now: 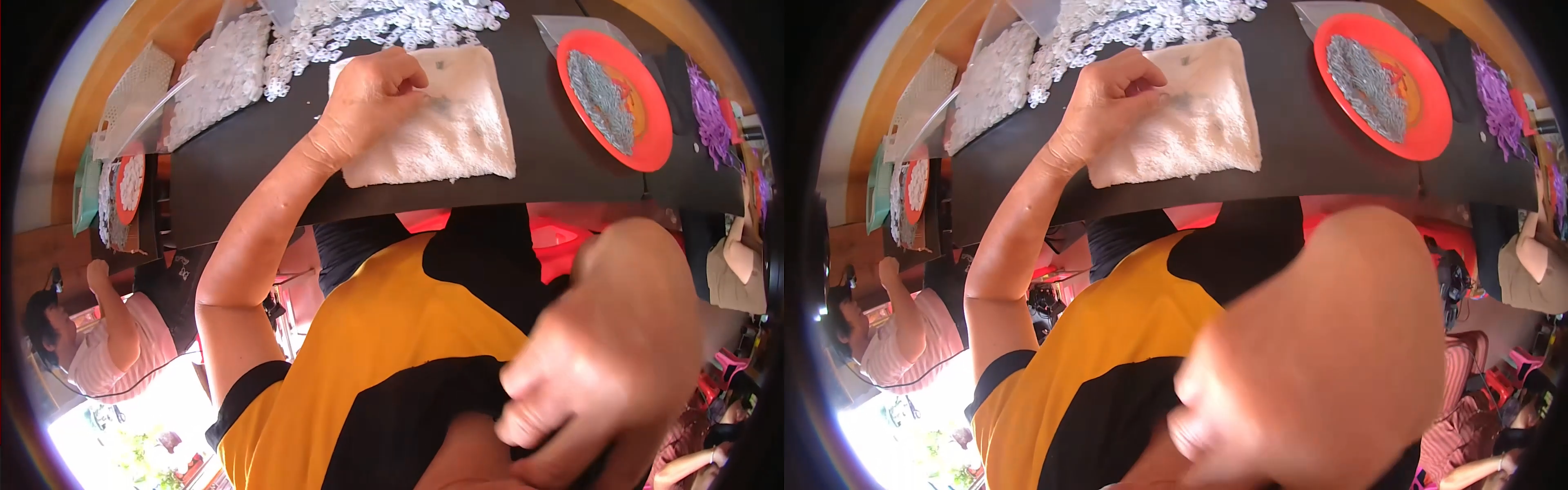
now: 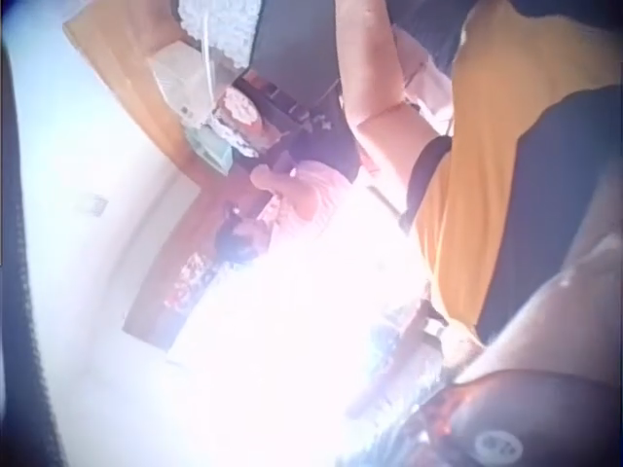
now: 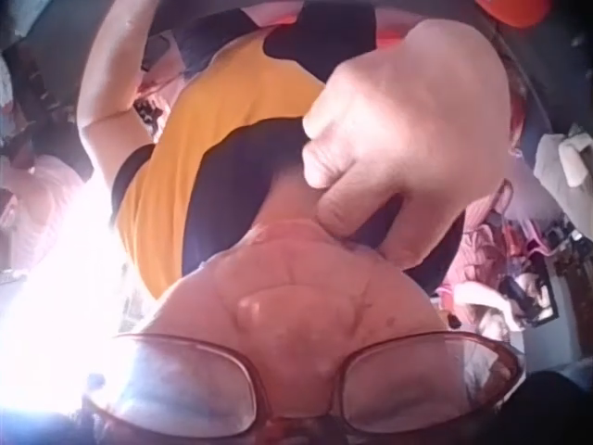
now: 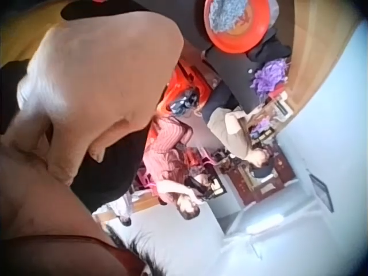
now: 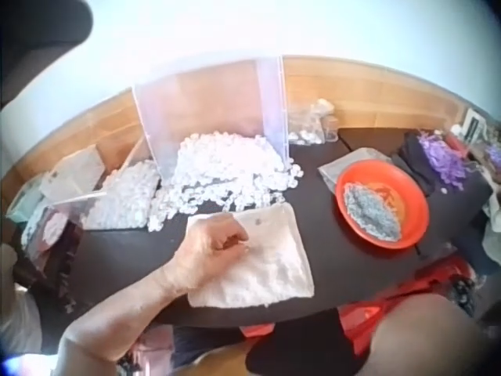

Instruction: Inserting small metal components into white plastic housing parts.

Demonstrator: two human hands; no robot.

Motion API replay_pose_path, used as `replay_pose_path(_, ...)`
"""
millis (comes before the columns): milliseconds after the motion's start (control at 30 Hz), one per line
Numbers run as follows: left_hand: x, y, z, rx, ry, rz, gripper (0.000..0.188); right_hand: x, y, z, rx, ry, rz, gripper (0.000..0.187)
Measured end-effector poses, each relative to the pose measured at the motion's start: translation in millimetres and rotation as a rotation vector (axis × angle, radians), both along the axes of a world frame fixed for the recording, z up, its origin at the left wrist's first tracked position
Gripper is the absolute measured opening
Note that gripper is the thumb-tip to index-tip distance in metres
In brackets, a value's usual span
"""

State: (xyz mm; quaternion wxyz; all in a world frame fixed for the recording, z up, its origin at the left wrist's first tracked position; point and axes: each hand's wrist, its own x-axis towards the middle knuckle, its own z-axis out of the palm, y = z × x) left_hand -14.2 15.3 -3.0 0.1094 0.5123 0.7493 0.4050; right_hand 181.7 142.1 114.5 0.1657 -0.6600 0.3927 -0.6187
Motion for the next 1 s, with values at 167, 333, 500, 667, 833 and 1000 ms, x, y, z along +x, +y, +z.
replay_pose_path(167, 18.0, 24.8, 2.4, 0.017, 0.226, -0.055, 0.013, 3.3, 14.4, -27.6, 0.198, 0.167, -0.422, 0.032)
replay_pose_path(333, 17.9, 41.5, -6.4, -0.005, 0.657, -0.125, 0.013, 6.2, 31.3, -24.8, 0.128, 0.222, -0.343, 0.028)
replay_pose_path(500, 20.6, 41.7, -9.2, -0.056, 0.739, -0.112, 0.01, 4.1, 43.8, -25.2, 0.212, 0.1, -0.341, 0.029)
replay_pose_path(667, 10.9, 24.1, 3.7, 0.111, -0.249, 0.062, 0.007, -9.8, 67.9, -54.3, -0.14, -0.286, -0.817, 0.021)
replay_pose_path(833, 2.6, 1.7, 25.3, 0.185, -0.77, 0.097, 0.012, -57.6, 68.7, -70.9, 0.205, -0.47, -1.617, 0.01)
replay_pose_path(1000, 0.8, -7.4, 19.0, 0.263, -1.054, 0.059, 0.012, -94.2, 46.6, -87.0, 0.278, -0.347, -1.528, 0.025)
